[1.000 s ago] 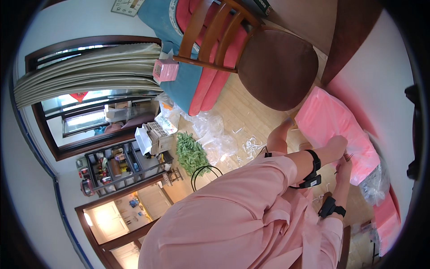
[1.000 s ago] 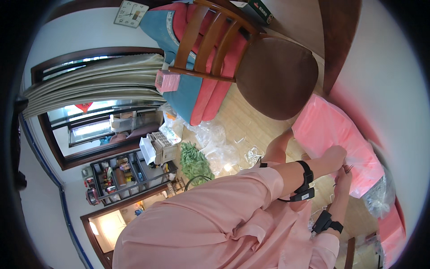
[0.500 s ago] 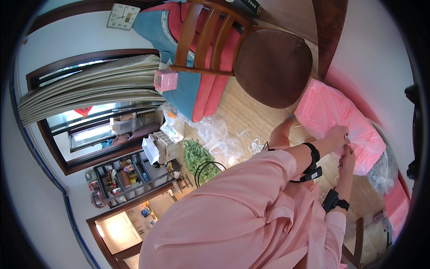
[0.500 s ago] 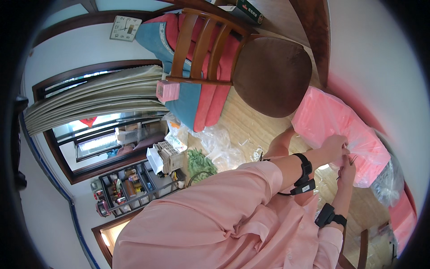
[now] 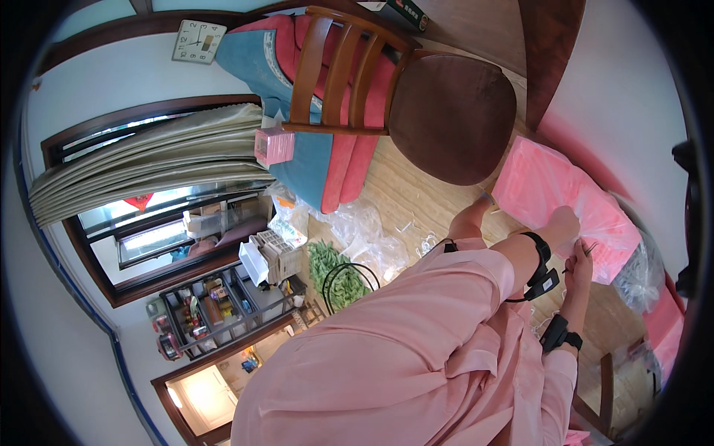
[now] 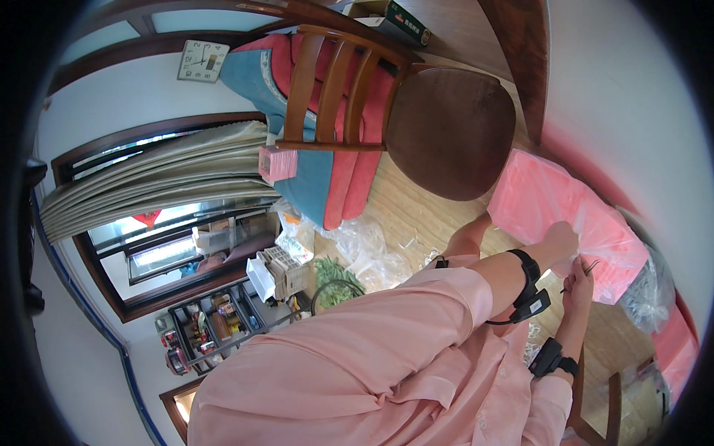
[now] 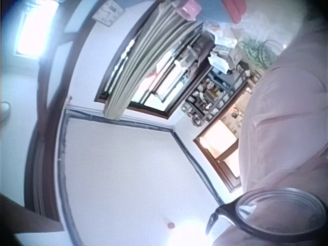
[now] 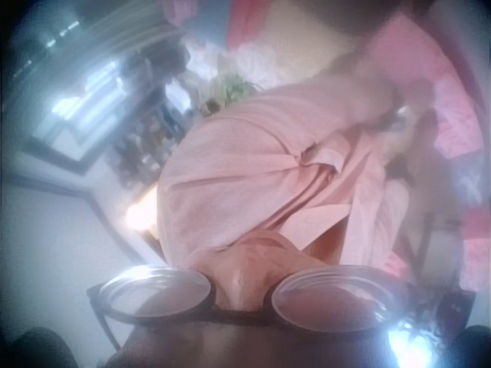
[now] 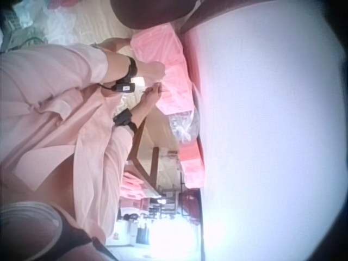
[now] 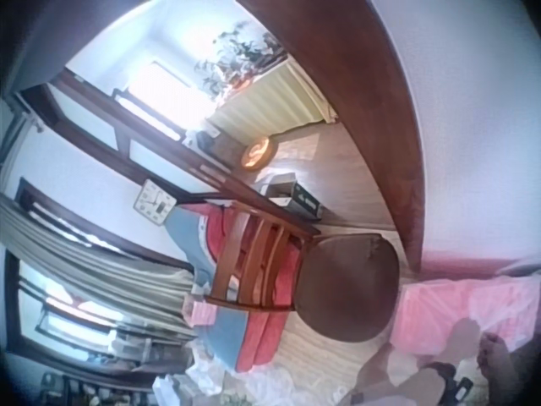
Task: The person repeatedly picks up pink paper packs and white paper sheets, places the white sheet inside each pink pack, and stacks the completed packs on the table. The person also handles bubble wrap and pink foam blocks at the end.
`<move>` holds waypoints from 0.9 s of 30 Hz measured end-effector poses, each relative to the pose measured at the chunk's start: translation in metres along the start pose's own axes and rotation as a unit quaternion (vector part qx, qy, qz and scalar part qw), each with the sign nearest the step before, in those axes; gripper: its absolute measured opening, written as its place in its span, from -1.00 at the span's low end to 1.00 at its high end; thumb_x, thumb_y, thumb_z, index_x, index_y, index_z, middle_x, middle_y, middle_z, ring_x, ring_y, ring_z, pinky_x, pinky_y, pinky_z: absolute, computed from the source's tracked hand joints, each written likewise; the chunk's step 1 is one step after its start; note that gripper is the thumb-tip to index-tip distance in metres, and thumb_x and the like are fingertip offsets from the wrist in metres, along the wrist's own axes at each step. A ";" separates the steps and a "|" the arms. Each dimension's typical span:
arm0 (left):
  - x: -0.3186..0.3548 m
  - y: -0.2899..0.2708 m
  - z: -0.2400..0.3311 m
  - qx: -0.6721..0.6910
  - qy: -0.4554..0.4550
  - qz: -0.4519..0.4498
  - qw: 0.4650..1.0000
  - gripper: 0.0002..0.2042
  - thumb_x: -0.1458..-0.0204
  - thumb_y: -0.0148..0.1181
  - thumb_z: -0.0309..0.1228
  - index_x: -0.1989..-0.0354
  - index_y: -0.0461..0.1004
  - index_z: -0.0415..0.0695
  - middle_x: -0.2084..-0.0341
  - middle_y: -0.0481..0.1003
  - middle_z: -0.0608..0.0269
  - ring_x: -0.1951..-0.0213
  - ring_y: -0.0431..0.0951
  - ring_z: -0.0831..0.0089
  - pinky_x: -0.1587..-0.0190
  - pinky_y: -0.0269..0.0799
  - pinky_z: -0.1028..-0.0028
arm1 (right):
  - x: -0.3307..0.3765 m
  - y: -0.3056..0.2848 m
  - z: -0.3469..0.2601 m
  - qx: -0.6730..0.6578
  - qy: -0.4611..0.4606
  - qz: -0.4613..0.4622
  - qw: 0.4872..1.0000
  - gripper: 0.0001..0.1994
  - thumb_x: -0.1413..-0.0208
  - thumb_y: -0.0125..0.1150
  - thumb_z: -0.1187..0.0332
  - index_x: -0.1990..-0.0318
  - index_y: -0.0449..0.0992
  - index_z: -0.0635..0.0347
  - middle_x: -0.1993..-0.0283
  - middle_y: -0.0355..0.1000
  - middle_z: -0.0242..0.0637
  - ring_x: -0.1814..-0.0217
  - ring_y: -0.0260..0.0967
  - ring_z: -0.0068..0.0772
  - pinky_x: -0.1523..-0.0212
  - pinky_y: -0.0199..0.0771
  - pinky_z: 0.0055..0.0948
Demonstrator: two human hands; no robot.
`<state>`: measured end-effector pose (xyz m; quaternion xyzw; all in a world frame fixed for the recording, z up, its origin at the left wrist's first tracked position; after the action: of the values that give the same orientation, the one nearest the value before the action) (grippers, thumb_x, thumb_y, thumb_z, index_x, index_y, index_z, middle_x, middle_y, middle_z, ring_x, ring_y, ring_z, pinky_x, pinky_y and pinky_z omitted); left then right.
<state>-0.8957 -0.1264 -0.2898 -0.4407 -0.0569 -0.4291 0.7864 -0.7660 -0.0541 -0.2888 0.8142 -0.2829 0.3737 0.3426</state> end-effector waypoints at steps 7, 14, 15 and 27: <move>-0.002 -0.010 -0.008 0.157 -0.022 -0.015 0.987 -0.78 0.05 0.30 -0.29 0.42 0.57 -0.22 0.42 0.59 -0.08 0.31 0.61 -0.04 0.20 0.52 0.12 | 0.004 0.004 -0.006 0.066 -0.005 0.095 0.993 -0.83 -0.25 0.24 0.30 0.09 0.51 0.13 0.54 0.22 -0.68 0.67 -0.05 -0.85 0.68 -0.16 -0.69; 0.022 -0.056 0.026 0.022 0.098 0.126 0.987 -0.85 0.16 0.34 -0.37 0.42 0.52 -0.07 0.43 0.54 0.17 0.26 0.58 0.15 0.14 0.45 0.19 | 0.006 0.010 -0.011 0.130 -0.068 0.121 0.982 -0.86 -0.20 0.30 0.32 0.16 0.50 0.07 0.54 0.24 -0.67 0.68 -0.02 -0.83 0.70 -0.14 -0.68; 0.029 -0.059 0.033 -0.040 0.198 0.146 0.969 -0.89 0.14 0.30 -0.36 0.44 0.53 -0.03 0.44 0.54 0.22 0.25 0.58 0.21 0.10 0.42 0.22 | 0.005 0.006 -0.010 0.135 -0.056 0.132 0.980 -0.85 -0.19 0.31 0.31 0.15 0.50 0.08 0.54 0.25 -0.66 0.68 -0.01 -0.83 0.70 -0.14 -0.68; 0.041 -0.053 0.034 -0.293 0.447 0.102 0.839 -0.88 0.06 0.19 -0.29 0.54 0.64 0.09 0.39 0.55 0.46 0.14 0.46 0.39 -0.04 0.28 0.37 | 0.007 -0.001 0.001 0.144 -0.057 0.192 0.969 -0.76 -0.21 0.30 0.28 0.04 0.52 0.14 0.59 0.21 -0.66 0.73 -0.03 -0.81 0.74 -0.15 -0.65</move>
<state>-0.8988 -0.1401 -0.2155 -0.4139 0.4750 -0.4935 0.5996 -0.7609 -0.0554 -0.2838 0.8050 -0.3967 0.4224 0.1270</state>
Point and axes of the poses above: each hand's wrist, its own x-axis away from the middle knuckle, its own y-axis out of the palm, z = x × y, the point moved 4 cm from there along -x, towards the middle knuckle
